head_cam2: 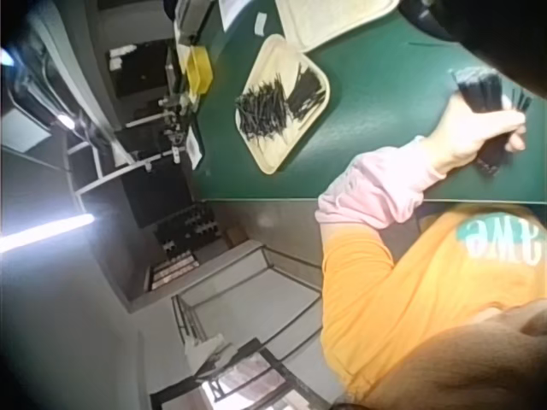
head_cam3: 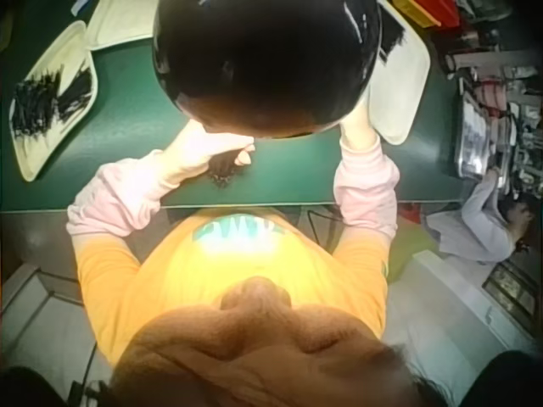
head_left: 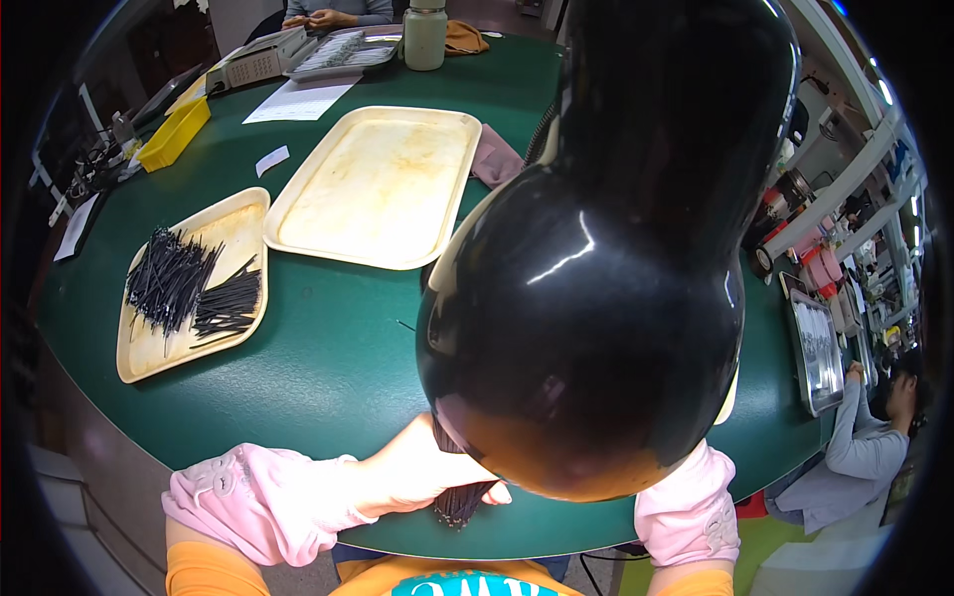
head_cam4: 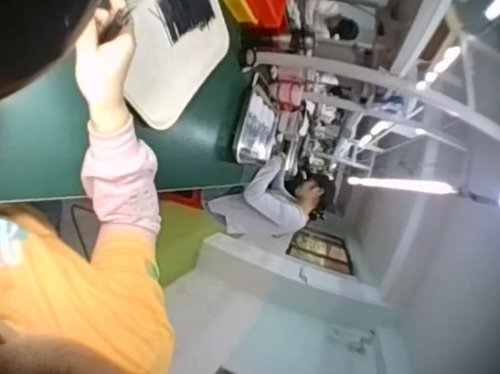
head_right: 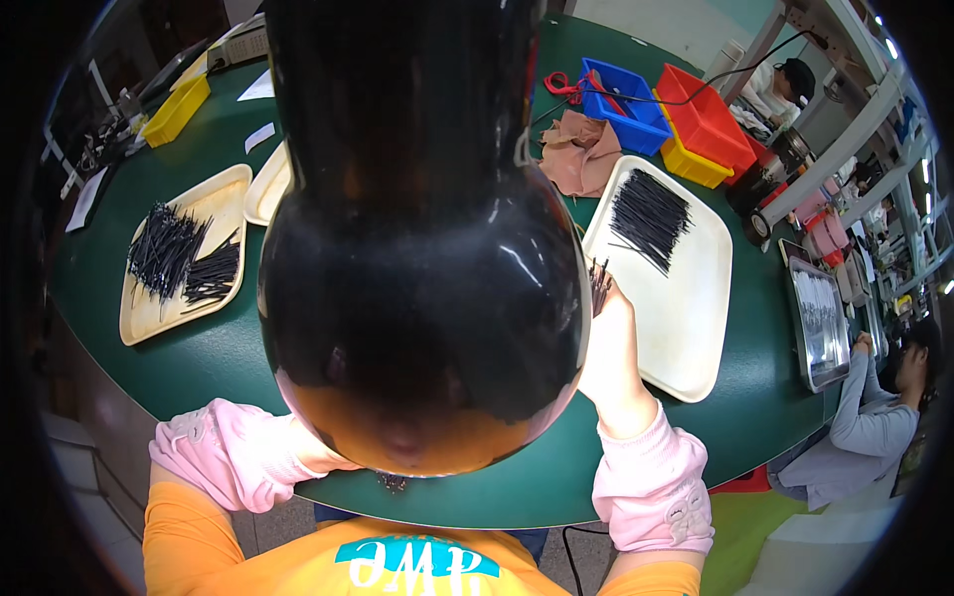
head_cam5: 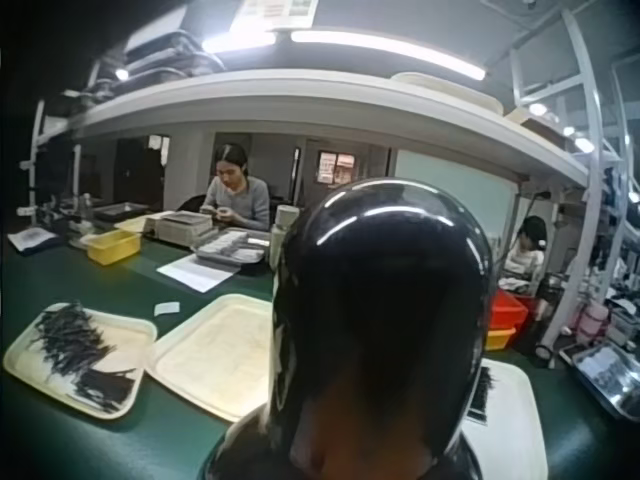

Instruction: The person gathers and holds a bundle of wires under a lamp, aligning and sorting them by hand.

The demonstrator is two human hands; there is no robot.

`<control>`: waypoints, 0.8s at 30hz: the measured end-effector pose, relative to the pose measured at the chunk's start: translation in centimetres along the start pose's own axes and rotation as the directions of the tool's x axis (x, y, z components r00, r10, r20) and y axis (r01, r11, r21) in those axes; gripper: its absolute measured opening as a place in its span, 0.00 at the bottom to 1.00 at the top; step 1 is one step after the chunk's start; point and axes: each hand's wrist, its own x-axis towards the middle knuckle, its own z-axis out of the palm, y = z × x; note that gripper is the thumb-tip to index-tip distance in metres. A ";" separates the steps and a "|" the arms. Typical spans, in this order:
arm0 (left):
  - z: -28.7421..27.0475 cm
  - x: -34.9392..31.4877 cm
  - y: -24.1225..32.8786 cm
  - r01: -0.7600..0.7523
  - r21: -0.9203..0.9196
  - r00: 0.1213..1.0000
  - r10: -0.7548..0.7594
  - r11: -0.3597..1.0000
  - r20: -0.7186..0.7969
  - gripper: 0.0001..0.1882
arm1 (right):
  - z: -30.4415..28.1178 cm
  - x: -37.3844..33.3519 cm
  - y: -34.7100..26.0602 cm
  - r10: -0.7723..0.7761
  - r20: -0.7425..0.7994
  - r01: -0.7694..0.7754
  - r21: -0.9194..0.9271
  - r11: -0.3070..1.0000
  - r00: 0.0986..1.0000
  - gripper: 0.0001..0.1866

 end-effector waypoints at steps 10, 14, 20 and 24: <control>-0.3 0.0 0.4 0.015 -0.136 1.000 -0.015 0.991 0.005 0.12 | 4.3 -1.8 -1.5 -0.116 0.188 0.114 0.022 0.993 0.975 0.13; -0.1 0.3 0.1 0.027 -0.180 0.999 -0.020 0.983 0.040 0.10 | 4.9 -2.1 -1.9 -0.070 0.176 0.054 0.099 0.994 0.982 0.14; 0.3 0.2 0.6 -0.004 -0.132 0.998 0.012 0.991 0.060 0.10 | 5.5 -2.5 -2.1 -0.020 0.210 -0.011 0.146 0.989 0.977 0.15; 0.1 0.2 0.2 0.022 -0.081 1.000 -0.024 0.996 -0.014 0.11 | 5.7 -2.6 -2.2 0.013 0.215 -0.047 0.157 0.987 0.977 0.15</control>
